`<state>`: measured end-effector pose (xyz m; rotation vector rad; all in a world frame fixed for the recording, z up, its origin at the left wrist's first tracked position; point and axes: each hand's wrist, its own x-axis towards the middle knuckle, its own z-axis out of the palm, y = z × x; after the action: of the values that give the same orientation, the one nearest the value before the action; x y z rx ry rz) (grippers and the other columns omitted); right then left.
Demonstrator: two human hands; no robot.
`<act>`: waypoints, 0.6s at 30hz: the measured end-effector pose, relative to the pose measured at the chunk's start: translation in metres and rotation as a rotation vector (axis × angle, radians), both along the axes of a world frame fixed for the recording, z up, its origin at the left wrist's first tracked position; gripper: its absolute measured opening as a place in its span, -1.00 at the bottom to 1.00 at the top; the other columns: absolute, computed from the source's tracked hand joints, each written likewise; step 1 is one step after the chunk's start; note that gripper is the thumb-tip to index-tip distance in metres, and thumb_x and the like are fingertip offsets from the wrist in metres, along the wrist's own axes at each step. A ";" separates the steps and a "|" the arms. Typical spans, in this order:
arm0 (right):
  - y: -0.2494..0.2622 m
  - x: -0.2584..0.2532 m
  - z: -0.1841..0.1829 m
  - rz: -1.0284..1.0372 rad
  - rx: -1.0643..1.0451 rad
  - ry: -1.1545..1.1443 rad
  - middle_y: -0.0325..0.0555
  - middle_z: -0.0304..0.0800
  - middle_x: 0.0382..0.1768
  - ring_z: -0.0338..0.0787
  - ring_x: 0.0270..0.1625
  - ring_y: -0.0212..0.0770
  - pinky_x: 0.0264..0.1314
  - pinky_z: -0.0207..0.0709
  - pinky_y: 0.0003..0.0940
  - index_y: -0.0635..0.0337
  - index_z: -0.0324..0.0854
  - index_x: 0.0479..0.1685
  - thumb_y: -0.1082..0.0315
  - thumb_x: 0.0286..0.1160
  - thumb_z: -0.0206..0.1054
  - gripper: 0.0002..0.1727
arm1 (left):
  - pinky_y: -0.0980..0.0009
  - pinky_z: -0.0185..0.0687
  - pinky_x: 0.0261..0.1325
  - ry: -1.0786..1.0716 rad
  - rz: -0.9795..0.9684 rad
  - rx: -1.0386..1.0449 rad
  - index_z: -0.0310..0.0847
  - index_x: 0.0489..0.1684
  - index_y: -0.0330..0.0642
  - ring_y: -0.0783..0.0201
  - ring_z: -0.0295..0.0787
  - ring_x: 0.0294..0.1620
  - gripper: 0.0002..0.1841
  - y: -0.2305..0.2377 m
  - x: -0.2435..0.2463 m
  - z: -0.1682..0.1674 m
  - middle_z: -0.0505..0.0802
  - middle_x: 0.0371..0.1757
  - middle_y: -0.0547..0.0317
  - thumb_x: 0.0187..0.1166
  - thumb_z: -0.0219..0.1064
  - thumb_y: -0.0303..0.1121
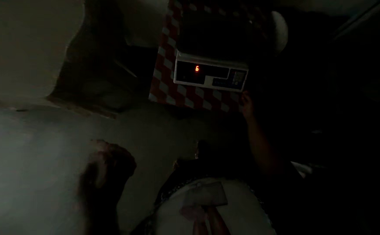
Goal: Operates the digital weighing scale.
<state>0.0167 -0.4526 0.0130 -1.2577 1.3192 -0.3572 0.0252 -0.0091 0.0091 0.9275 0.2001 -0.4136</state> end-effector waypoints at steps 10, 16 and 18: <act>0.002 -0.013 0.001 0.105 -0.083 0.015 0.31 0.31 0.64 0.46 0.55 -0.09 0.61 0.27 -0.30 0.48 0.16 0.70 0.47 0.87 -0.12 -0.51 | 0.35 0.84 -0.12 -0.046 -0.014 0.086 0.76 -0.07 0.14 0.34 0.87 -0.12 -0.73 -0.015 0.000 0.011 0.89 -0.14 0.28 0.57 0.23 0.01; -0.022 -0.021 -0.020 0.132 -0.082 -0.099 0.20 0.46 0.56 0.56 0.44 -0.20 0.54 0.34 -0.37 0.50 0.35 0.57 0.60 0.75 0.02 -0.56 | 0.39 0.79 -0.14 -0.140 -0.132 0.016 0.79 0.00 0.14 0.36 0.84 -0.11 -0.68 -0.017 0.008 0.006 0.88 -0.10 0.30 0.58 0.26 0.07; -0.044 -0.039 -0.100 0.273 -0.541 -0.433 0.53 0.57 0.34 0.73 0.26 -0.09 0.22 0.61 -0.50 0.74 0.40 0.37 0.53 0.69 0.09 -0.58 | 0.42 0.75 -0.21 -0.175 -0.201 -0.038 0.80 0.02 0.12 0.37 0.81 -0.22 -0.65 -0.020 0.012 0.007 0.86 -0.17 0.29 0.55 0.29 0.08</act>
<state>-0.0223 -0.4962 -0.0872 -1.6687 0.6850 -0.7769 0.0371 -0.0295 0.0156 0.9447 -0.0615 -0.5173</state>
